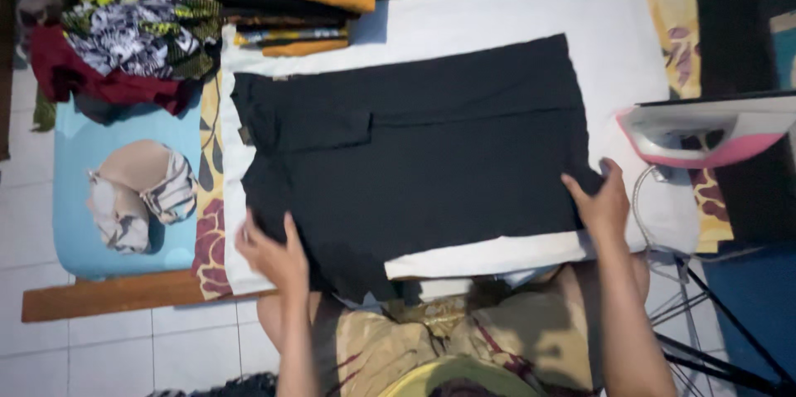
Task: The person irons a black t-shirt on a white cloth laid on the floor, then folds it and places it on a nearby stack. The person then irons a patterned t-shirt, folding it afterward.
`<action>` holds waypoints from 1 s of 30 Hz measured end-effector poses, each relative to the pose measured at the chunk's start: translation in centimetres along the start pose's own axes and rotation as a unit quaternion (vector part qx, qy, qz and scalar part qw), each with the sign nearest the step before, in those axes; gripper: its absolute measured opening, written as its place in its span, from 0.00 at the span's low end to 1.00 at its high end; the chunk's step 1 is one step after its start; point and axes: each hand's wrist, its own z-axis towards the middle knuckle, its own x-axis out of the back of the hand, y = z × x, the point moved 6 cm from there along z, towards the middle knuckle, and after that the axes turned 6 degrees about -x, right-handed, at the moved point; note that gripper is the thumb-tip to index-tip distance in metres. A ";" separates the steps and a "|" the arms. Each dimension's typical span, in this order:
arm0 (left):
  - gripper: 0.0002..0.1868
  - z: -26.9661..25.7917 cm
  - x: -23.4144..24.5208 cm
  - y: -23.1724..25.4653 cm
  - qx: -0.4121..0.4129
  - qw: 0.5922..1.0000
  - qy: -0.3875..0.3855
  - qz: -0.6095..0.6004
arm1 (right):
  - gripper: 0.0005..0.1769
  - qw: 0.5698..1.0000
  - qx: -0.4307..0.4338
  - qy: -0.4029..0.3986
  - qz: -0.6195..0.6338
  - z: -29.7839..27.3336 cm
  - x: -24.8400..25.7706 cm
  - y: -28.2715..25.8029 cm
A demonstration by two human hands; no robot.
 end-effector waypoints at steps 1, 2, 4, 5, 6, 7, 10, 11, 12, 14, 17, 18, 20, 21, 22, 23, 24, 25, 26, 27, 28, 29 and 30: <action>0.40 -2.0 0.9 -0.6 0.020 1.000 -0.003 -0.009 | 0.48 0.999 -0.033 -0.035 0.007 -1.3 1.0 0.2; 0.41 -4.0 1.8 -1.4 0.040 0.999 -0.005 -0.019 | 0.49 0.995 -0.067 -0.070 0.013 -2.3 1.8 0.4; 0.43 -6.2 2.0 -3.2 0.100 0.992 -0.018 -0.075 | 0.47 0.973 -0.100 -0.140 0.153 -3.3 2.4 0.3; 0.44 -7.0 1.6 -4.0 0.139 0.983 -0.030 -0.120 | 0.46 0.952 -0.115 -0.176 0.223 -3.8 2.3 0.5; 0.45 -7.9 1.5 -4.8 0.177 0.969 -0.040 -0.165 | 0.39 0.951 -0.091 -0.200 0.219 -4.1 2.6 0.8; 0.43 -8.6 1.4 -5.0 0.185 0.963 -0.064 -0.186 | 0.32 0.949 -0.065 -0.223 0.214 -4.1 3.1 1.1; 0.35 -10.6 1.7 -5.2 0.212 0.931 -0.172 -0.241 | 0.30 0.941 -0.080 -0.268 0.190 -4.5 3.3 1.8; 0.31 -11.4 1.9 -5.3 0.223 0.911 -0.235 -0.254 | 0.33 0.939 -0.102 -0.277 0.179 -4.6 3.8 2.1; 0.27 -12.2 2.0 -5.3 0.233 0.887 -0.296 -0.266 | 0.34 0.955 -0.043 -0.257 0.142 -4.5 4.6 1.5; 0.24 -13.2 3.0 -5.4 0.217 0.887 -0.300 -0.276 | 0.36 0.972 0.072 -0.213 0.065 -4.9 6.0 0.5; 0.22 -14.1 5.1 -5.8 0.205 0.895 -0.254 -0.305 | 0.36 0.987 0.041 -0.155 0.005 -4.7 6.7 0.8; 0.22 -14.2 5.9 -5.8 0.203 0.898 -0.230 -0.317 | 0.34 0.989 0.073 -0.132 0.006 -5.0 7.3 0.1; 0.23 -15.5 6.6 -6.7 0.256 0.863 -0.398 -0.176 | 0.32 0.987 0.136 -0.083 0.011 -5.5 8.6 -1.8; 0.24 -15.7 7.1 -7.1 0.275 0.830 -0.474 -0.103 | 0.32 0.977 0.205 -0.059 -0.007 -5.4 9.4 -3.2; 0.23 -14.0 7.9 -6.6 0.228 0.847 -0.455 -0.154 | 0.31 0.961 0.273 -0.035 -0.025 -5.0 10.1 -4.4; 0.23 -12.4 8.9 -6.0 0.180 0.858 -0.435 -0.204 | 0.31 0.940 0.339 -0.013 -0.044 -4.4 10.3 -5.1; 0.28 -8.7 9.4 -4.8 0.020 0.913 -0.375 -0.159 | 0.28 0.950 0.295 -0.089 0.057 -2.4 9.5 -4.4; 0.33 -5.5 10.4 -3.6 -0.137 0.936 -0.307 -0.106 | 0.26 0.942 0.245 -0.170 0.156 -0.2 8.4 -3.2; 0.20 -1.7 10.5 -3.0 -0.244 0.935 -0.254 -0.037 | 0.23 0.916 0.189 -0.249 0.252 2.3 6.9 -1.7; 0.37 1.9 9.0 -5.0 -0.048 0.948 -0.309 -0.057 | 0.18 0.920 0.135 -0.258 0.263 5.7 5.0 -0.2; 0.21 5.7 7.4 -4.0 -0.053 0.935 -0.284 -0.207 | 0.16 0.921 0.080 -0.268 0.273 8.7 2.6 1.1; 0.18 10.1 5.0 -3.3 0.018 0.851 -0.303 -0.429 | 0.17 0.901 0.046 -0.274 0.333 11.6 0.4 1.7; 0.22 13.5 2.7 -2.9 0.027 0.877 -0.231 -0.420 | 0.19 0.877 0.012 -0.279 0.391 14.0 -1.5 2.2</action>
